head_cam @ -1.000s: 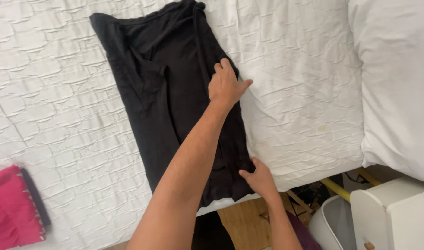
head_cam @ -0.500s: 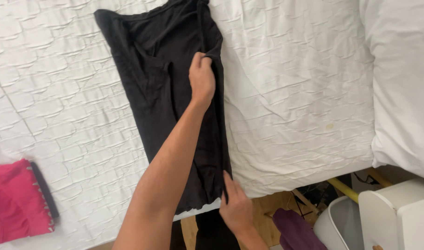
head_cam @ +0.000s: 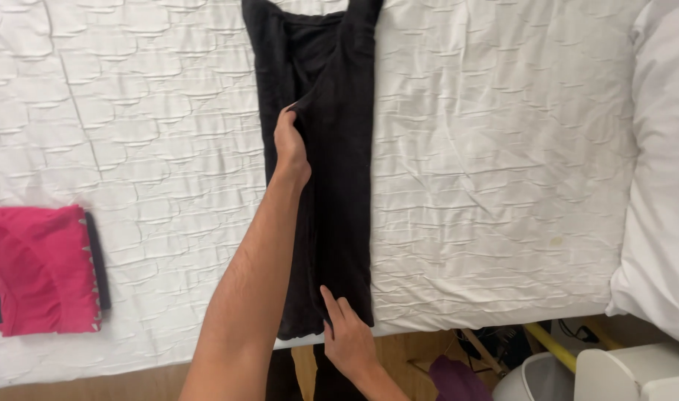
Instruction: The person folds several long-sleeved shirts on a bed, including a black shirt, a purple shirt, a pink shirt, and a brown shirt. They smooth out each garment, fold the sleeves and sides, and then fold the shirt into a compact square before stacking them.
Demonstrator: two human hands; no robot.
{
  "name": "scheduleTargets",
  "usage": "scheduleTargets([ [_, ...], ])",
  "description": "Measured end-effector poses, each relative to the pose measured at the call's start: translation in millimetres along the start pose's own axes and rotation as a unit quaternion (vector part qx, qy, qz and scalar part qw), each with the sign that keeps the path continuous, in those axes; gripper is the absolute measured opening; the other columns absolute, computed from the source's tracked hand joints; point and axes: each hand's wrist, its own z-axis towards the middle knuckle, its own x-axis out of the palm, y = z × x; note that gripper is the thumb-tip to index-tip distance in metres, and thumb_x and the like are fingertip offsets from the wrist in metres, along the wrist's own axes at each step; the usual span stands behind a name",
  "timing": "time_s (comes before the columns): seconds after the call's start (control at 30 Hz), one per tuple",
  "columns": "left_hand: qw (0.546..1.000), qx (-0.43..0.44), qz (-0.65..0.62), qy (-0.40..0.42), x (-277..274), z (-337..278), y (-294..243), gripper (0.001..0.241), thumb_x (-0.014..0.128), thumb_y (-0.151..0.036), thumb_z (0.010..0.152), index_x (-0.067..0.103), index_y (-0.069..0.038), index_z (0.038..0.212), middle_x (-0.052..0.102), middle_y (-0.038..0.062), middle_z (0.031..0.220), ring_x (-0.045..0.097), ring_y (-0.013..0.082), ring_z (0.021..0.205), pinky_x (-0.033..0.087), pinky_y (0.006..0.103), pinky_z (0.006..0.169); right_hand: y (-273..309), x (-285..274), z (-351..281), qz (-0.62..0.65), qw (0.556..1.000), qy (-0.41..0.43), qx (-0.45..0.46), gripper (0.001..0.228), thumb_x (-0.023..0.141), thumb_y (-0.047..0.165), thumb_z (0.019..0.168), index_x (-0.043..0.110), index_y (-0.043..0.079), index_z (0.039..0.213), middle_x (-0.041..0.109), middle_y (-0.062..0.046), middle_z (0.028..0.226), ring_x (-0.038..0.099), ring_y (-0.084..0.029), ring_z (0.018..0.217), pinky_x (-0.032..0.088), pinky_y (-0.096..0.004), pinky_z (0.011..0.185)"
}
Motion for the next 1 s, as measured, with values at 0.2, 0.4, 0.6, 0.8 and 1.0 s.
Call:
scheduleTargets([
  [0.2, 0.994, 0.018, 0.107, -0.007, -19.6, 7.0, -0.2, 0.053, 0.033, -0.022, 0.095, 0.059, -0.012, 0.14, 0.059, 0.009, 0.13, 0.053, 0.0223, 0.121, 0.044, 0.0383, 0.104, 2.0, 13.9, -5.8, -0.06, 0.998, 0.03, 0.018, 0.078, 0.065, -0.006, 0.08, 0.043, 0.009, 0.154, 0.058, -0.014, 0.106, 0.066, -0.028, 0.077, 0.058, -0.038, 0.069],
  [0.4, 0.973, 0.117, 0.189, -0.063, -41.0, -74.9, -6.0, 0.055, 0.056, -0.026, 0.093, 0.044, -0.009, 0.144, 0.061, 0.01, 0.109, 0.06, 0.02, 0.092, 0.05, 0.0338, 0.086, 27.9, -7.3, -0.2, -0.003, 0.991, 0.13, -0.043, 0.071, 0.079, 0.012, 0.084, 0.045, -0.004, 0.145, 0.056, -0.027, 0.125, 0.065, -0.042, 0.092, 0.053, -0.05, 0.078],
  [0.6, 0.84, 0.216, 0.479, -0.134, -103.7, -169.4, 58.6, 0.07, 0.081, -0.022, 0.08, 0.049, 0.002, 0.137, 0.057, 0.024, 0.122, 0.057, 0.0379, 0.116, 0.047, 0.0461, 0.099, -22.7, -1.5, 2.8, 0.035, 0.979, -0.202, 0.005, 0.022, 0.068, 0.012, 0.093, 0.068, 0.006, 0.115, 0.065, -0.014, 0.111, 0.068, -0.034, 0.104, 0.055, -0.04, 0.091],
  [0.8, 0.863, 0.039, 0.492, -0.111, -122.6, -240.5, 60.9, 0.091, 0.086, -0.031, 0.076, 0.036, 0.0, 0.145, 0.059, 0.028, 0.12, 0.061, 0.0411, 0.111, 0.049, 0.0476, 0.093, -51.8, -24.9, 35.7, 0.074, 0.968, -0.215, 0.107, 0.065, 0.074, 0.017, 0.088, 0.042, 0.007, 0.143, 0.064, -0.014, 0.101, 0.066, -0.028, 0.092, 0.055, -0.039, 0.082],
  [1.0, 0.911, -0.101, 0.399, -0.02, -146.1, -248.3, 69.1, 0.085, 0.071, -0.02, 0.09, 0.022, -0.016, 0.159, 0.069, 0.026, 0.102, 0.071, 0.036, 0.093, 0.056, 0.042, 0.083, -68.1, -18.4, 24.2, 0.187, 0.965, -0.063, 0.172, 0.083, 0.074, 0.013, 0.087, 0.027, 0.013, 0.156, 0.057, -0.006, 0.083, 0.057, -0.015, 0.073, 0.053, -0.03, 0.068],
])
